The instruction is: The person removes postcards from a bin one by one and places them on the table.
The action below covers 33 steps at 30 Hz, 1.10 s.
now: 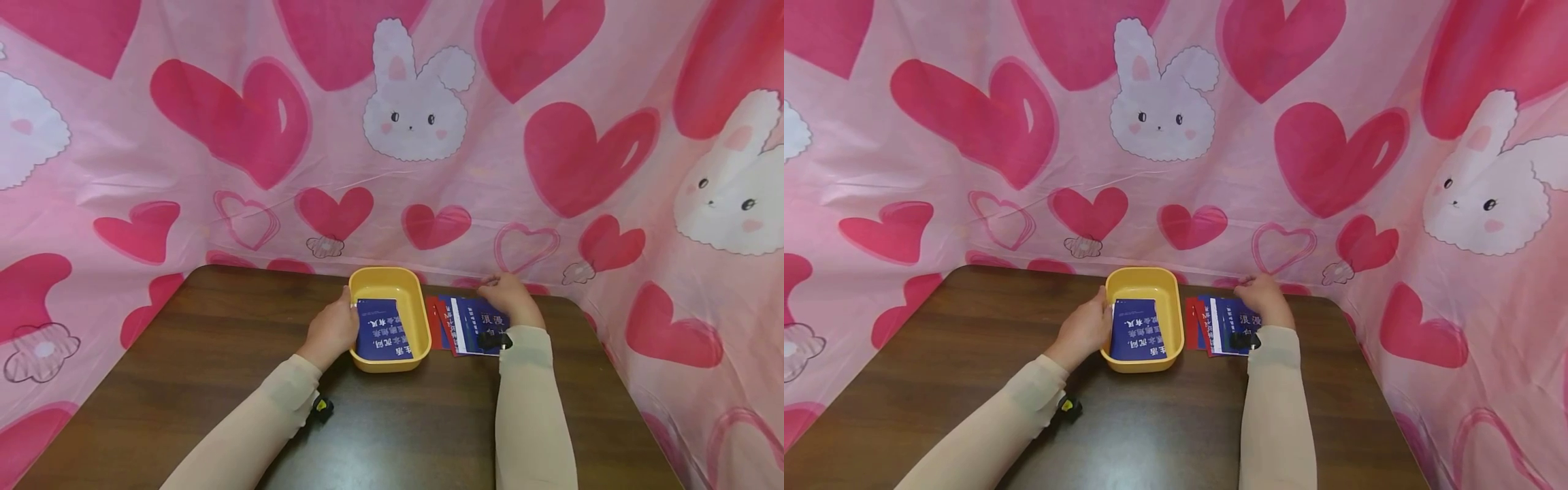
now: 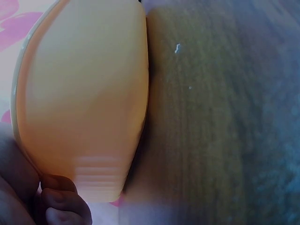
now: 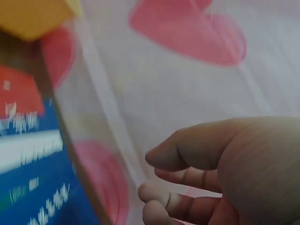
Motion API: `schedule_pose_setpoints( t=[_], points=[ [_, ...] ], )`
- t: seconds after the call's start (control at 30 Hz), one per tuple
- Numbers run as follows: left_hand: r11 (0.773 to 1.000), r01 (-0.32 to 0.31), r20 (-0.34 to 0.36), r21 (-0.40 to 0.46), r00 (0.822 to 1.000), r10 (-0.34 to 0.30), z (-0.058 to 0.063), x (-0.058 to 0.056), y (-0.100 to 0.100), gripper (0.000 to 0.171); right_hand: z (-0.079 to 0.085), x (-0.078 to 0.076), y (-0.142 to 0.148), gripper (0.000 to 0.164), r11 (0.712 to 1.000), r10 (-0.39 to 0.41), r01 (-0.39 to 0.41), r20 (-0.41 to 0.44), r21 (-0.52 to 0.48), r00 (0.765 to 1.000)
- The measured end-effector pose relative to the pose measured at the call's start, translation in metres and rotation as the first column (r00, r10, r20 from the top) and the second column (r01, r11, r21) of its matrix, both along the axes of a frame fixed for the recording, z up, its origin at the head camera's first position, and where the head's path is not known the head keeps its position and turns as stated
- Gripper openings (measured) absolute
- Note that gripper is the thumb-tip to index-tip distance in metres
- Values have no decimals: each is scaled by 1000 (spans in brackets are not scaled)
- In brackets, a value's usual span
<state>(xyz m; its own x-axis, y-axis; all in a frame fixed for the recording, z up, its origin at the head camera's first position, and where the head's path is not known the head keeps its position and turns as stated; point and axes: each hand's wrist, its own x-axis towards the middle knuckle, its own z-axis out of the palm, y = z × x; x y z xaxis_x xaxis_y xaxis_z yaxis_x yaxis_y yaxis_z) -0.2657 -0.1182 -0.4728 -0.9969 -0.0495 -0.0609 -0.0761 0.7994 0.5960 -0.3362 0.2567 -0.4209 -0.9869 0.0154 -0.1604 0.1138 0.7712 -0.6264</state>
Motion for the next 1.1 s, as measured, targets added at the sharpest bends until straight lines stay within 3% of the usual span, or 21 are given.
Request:
schedule_pose_setpoints(
  t=[0.27, 0.47, 0.63, 0.93, 1.1],
  points=[
    [1000, -3, 7, 7, 1000, 3, 0, 1, -1, 70, 19, 2, -41, 42, 993, 113, -115, -114, -10, 987],
    [1000, 8, -12, -15, 1000, -9, 0, 0, -1, 69, 29, 7, -75, 48, 982, 180, -184, -107, -33, 978],
    [1000, 1, -1, -3, 1000, -2, 1, 1, 0, 69, 32, 12, -111, 41, 968, 236, -242, -96, -58, 967],
    [1000, -3, 7, -4, 1000, 3, 1, 1, 0, 69, 24, 4, -172, 37, 945, 324, -326, 70, 24, 944],
    [1000, -2, 4, -13, 1000, 2, 2, 1, 0, 69, 13, 1, -189, 28, 935, 334, -344, 104, 90, 937]
  ],
)
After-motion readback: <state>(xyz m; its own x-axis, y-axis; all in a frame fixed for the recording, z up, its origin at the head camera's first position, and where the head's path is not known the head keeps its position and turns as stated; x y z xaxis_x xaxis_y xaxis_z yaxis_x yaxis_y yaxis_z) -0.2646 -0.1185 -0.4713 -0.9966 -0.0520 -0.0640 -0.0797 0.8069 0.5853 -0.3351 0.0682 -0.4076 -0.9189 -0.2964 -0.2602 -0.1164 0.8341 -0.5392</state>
